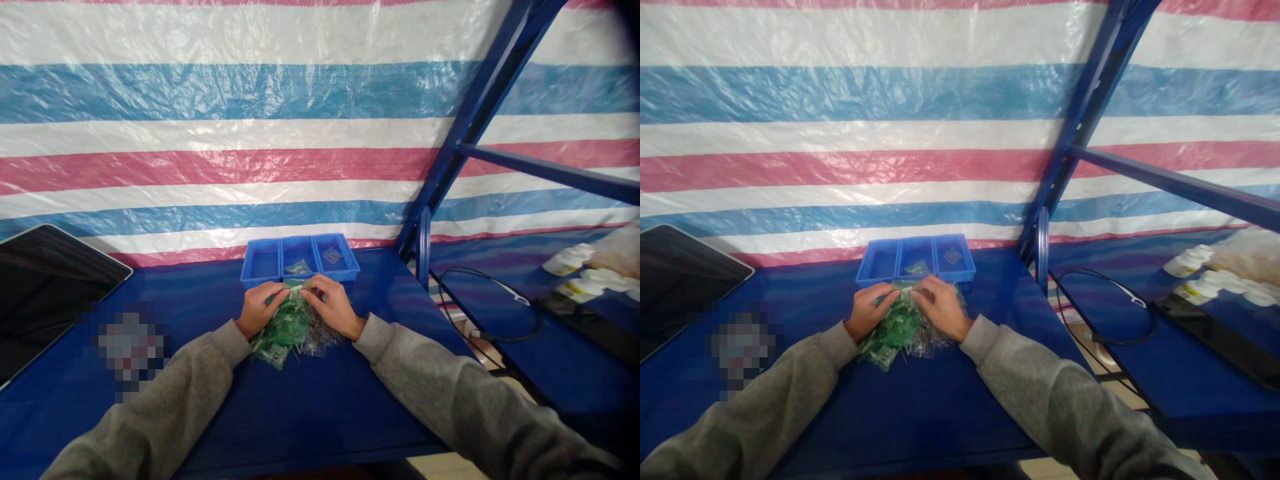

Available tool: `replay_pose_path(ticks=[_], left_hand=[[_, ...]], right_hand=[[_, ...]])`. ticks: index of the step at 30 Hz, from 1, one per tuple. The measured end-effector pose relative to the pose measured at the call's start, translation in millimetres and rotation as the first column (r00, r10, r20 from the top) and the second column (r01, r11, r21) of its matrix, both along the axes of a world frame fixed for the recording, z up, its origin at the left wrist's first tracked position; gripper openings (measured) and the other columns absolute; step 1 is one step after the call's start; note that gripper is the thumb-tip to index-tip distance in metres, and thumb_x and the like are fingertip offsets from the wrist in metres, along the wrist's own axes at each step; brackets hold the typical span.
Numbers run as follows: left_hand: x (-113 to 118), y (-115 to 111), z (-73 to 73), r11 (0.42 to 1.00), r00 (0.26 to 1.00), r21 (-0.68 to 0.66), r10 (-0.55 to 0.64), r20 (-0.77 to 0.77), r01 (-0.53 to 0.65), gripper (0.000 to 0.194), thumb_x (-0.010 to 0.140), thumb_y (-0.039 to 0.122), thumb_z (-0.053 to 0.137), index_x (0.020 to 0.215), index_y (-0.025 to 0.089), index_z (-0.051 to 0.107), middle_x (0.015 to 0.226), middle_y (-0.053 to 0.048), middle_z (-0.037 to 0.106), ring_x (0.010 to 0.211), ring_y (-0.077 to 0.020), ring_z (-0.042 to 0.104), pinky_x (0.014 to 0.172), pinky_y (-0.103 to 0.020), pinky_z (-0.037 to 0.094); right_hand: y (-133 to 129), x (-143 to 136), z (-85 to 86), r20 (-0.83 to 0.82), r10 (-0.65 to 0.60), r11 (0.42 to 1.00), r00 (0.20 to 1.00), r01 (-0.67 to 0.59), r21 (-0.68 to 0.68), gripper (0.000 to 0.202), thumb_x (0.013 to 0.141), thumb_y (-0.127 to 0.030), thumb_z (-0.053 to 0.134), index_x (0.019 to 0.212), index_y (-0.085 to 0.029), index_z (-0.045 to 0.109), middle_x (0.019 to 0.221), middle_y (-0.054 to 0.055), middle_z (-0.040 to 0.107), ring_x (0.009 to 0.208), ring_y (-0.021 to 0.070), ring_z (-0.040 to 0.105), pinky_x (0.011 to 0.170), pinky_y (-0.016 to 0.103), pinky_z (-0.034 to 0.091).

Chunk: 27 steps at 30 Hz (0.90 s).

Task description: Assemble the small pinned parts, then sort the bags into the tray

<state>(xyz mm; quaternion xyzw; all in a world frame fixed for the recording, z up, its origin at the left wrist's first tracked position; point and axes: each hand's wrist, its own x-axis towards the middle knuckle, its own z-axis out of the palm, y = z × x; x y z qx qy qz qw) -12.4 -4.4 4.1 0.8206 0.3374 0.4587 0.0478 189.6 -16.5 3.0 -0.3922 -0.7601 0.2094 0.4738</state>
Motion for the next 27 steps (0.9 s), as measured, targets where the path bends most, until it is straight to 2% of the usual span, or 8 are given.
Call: replay_pose_path(ticks=[7,10,16,22,27], left_hand=[[-0.2,1.3,0.6,0.996,0.995,-0.036,-0.085,-0.061,0.083,0.015,0.085,0.027,0.057,0.084,0.014,0.064,0.077,-0.005,0.065,0.071,-0.014,0.06,0.068,-0.025,0.049],[-0.1,0.9,0.5,0.998,0.996,-0.021,-0.065,-0.055,0.063,0.014,0.086,0.025,0.056,0.086,0.015,0.064,0.077,-0.005,0.065,0.07,-0.0136,0.06,0.068,-0.025,0.048],[-1.2,0.7,-1.8,0.999,0.998,0.019,-0.03,-0.062,0.031,0.021,0.085,0.025,0.056,0.068,0.015,0.061,0.061,-0.001,0.058,0.056,-0.0097,0.053,0.058,-0.021,0.043],[-1.2,2.1,-1.1,0.996,0.995,-0.04,-0.08,-0.06,0.077,0.013,0.085,0.025,0.056,0.088,0.014,0.063,0.076,-0.005,0.062,0.069,-0.0133,0.057,0.068,-0.025,0.047],[-1.6,4.0,-2.7,0.993,0.991,-0.052,-0.108,-0.073,0.104,0.016,0.085,0.028,0.056,0.078,0.015,0.06,0.073,-0.004,0.059,0.069,-0.0137,0.055,0.066,-0.025,0.045]], right_hand=[[-1.3,-0.8,-0.2,0.028,-0.002,1.0,1.0,0.001,0.01,0.019,0.09,-0.03,0.048,0.078,-0.019,0.059,0.074,0.002,0.056,0.068,0.0142,0.05,0.065,0.025,0.04],[-1.2,-1.4,0.2,0.041,0.023,1.0,0.999,-0.023,0.019,0.017,0.089,-0.032,0.05,0.083,-0.019,0.059,0.075,0.002,0.054,0.067,0.0141,0.049,0.063,0.025,0.039],[-0.6,-2.3,-0.3,0.086,0.027,0.999,0.996,-0.03,0.035,0.025,0.089,-0.035,0.05,0.07,-0.019,0.055,0.068,0.0,0.049,0.062,0.0133,0.045,0.06,0.025,0.037],[-1.3,-1.3,-0.5,0.069,-0.018,1.0,0.997,0.017,0.021,0.027,0.089,-0.035,0.049,0.067,-0.019,0.051,0.066,0.0,0.049,0.062,0.0133,0.045,0.06,0.025,0.035],[0.1,-0.8,-1.6,0.043,-0.045,0.999,0.998,0.044,0.009,0.026,0.089,-0.035,0.05,0.069,-0.019,0.052,0.067,0.0,0.05,0.062,0.0137,0.046,0.06,0.025,0.035]])
